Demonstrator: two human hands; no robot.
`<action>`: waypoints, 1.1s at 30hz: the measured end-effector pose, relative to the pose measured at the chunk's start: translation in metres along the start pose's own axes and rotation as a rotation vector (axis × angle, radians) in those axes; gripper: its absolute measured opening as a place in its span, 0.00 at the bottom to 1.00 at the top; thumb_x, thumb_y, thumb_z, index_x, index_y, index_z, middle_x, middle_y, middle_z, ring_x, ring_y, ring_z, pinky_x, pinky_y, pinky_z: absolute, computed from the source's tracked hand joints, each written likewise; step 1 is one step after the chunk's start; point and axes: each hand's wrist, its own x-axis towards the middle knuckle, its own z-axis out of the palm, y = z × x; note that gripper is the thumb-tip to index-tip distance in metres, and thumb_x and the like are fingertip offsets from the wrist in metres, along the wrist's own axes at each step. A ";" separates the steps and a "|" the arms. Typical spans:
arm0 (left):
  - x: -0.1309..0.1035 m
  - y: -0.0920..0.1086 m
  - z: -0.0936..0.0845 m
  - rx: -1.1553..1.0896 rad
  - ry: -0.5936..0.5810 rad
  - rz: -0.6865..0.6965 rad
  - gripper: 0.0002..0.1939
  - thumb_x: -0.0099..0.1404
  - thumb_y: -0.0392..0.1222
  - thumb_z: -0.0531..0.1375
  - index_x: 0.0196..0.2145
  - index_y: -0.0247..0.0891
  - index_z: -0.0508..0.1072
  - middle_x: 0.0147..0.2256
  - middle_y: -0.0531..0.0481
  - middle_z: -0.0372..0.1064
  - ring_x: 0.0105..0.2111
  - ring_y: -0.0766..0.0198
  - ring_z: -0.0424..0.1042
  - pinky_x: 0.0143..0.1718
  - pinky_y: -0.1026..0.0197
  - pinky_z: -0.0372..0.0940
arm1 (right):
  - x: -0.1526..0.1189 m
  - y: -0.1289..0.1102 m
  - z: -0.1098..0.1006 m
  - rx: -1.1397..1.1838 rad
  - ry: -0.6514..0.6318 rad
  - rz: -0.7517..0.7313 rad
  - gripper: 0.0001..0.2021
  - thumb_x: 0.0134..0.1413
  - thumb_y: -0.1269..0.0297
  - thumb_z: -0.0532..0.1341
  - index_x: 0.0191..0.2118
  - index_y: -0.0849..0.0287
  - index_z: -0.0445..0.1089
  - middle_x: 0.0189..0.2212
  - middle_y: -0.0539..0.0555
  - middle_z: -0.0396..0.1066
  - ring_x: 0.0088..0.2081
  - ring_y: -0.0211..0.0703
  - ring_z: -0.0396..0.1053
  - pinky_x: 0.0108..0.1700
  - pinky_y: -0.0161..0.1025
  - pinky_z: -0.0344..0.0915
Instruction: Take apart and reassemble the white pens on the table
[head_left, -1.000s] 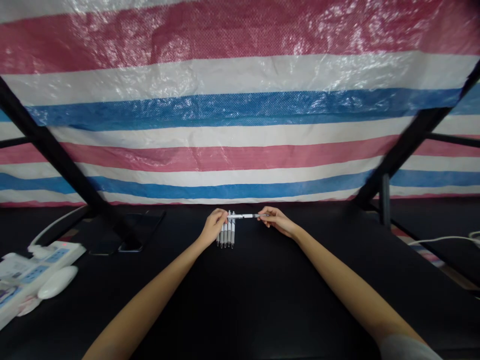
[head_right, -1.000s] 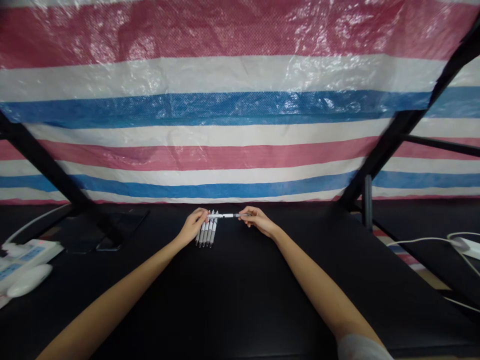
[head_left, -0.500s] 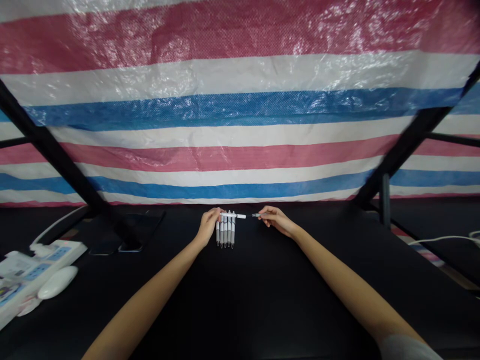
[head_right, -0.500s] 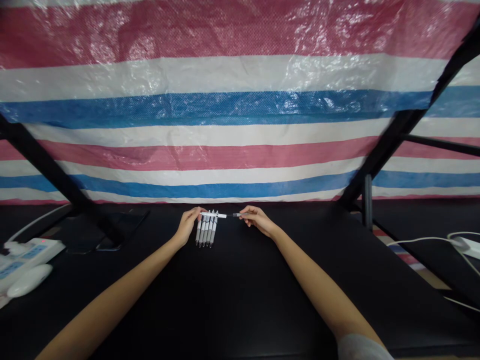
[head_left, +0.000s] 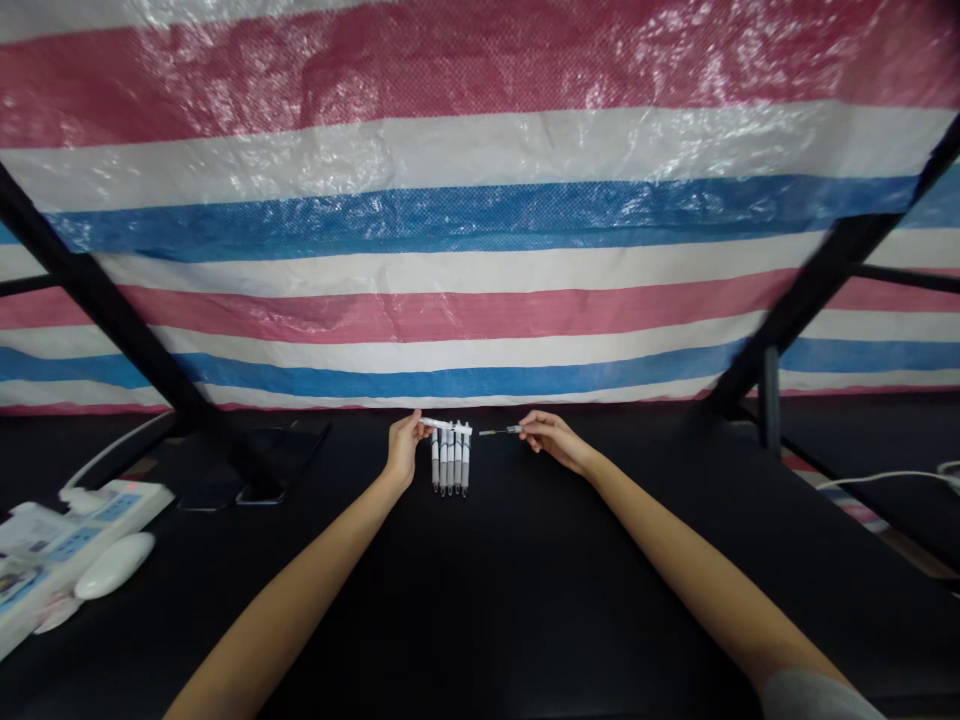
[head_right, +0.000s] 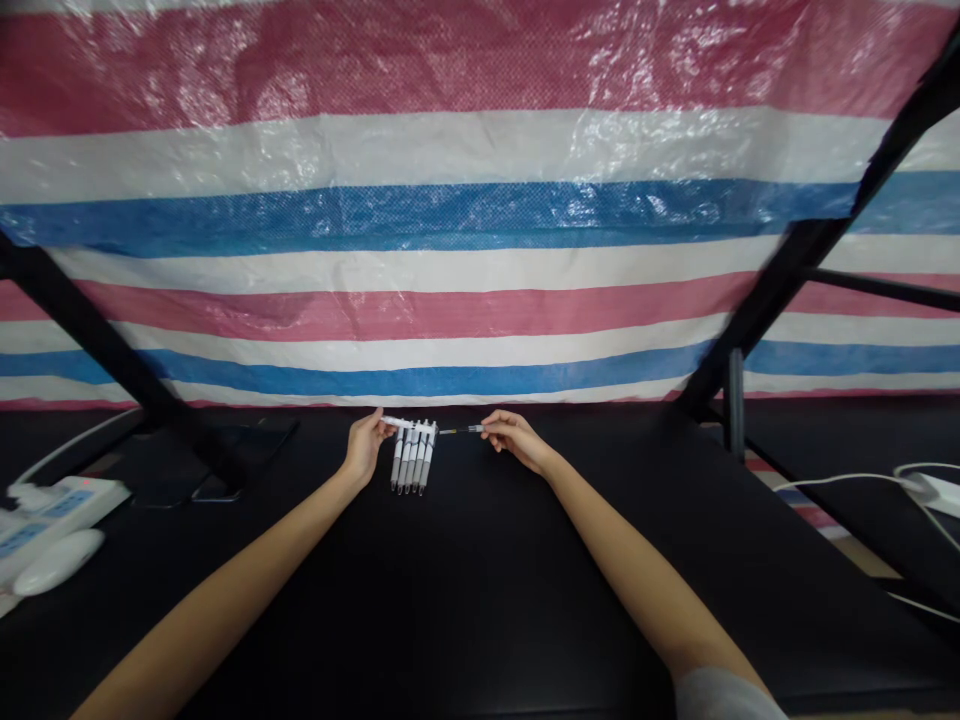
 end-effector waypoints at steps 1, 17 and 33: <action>0.000 0.000 0.000 -0.007 -0.002 -0.008 0.23 0.58 0.52 0.56 0.13 0.39 0.54 0.15 0.55 0.54 0.22 0.66 0.63 0.32 0.60 0.64 | 0.000 0.000 0.000 -0.001 0.000 0.000 0.08 0.40 0.64 0.67 0.29 0.59 0.69 0.22 0.48 0.70 0.19 0.30 0.59 0.22 0.32 0.55; 0.001 -0.001 -0.001 -0.104 -0.017 -0.047 0.22 0.58 0.51 0.58 0.14 0.38 0.57 0.16 0.55 0.55 0.21 0.68 0.63 0.32 0.61 0.64 | 0.001 0.001 0.002 0.008 -0.020 -0.009 0.08 0.42 0.62 0.65 0.29 0.59 0.69 0.19 0.49 0.71 0.17 0.31 0.60 0.22 0.32 0.54; -0.002 0.005 0.003 -0.138 -0.030 -0.099 0.22 0.53 0.51 0.61 0.12 0.37 0.60 0.16 0.55 0.57 0.22 0.67 0.65 0.32 0.63 0.60 | 0.001 0.001 0.002 0.018 -0.014 -0.005 0.08 0.43 0.63 0.65 0.29 0.60 0.67 0.19 0.49 0.71 0.17 0.30 0.60 0.21 0.30 0.54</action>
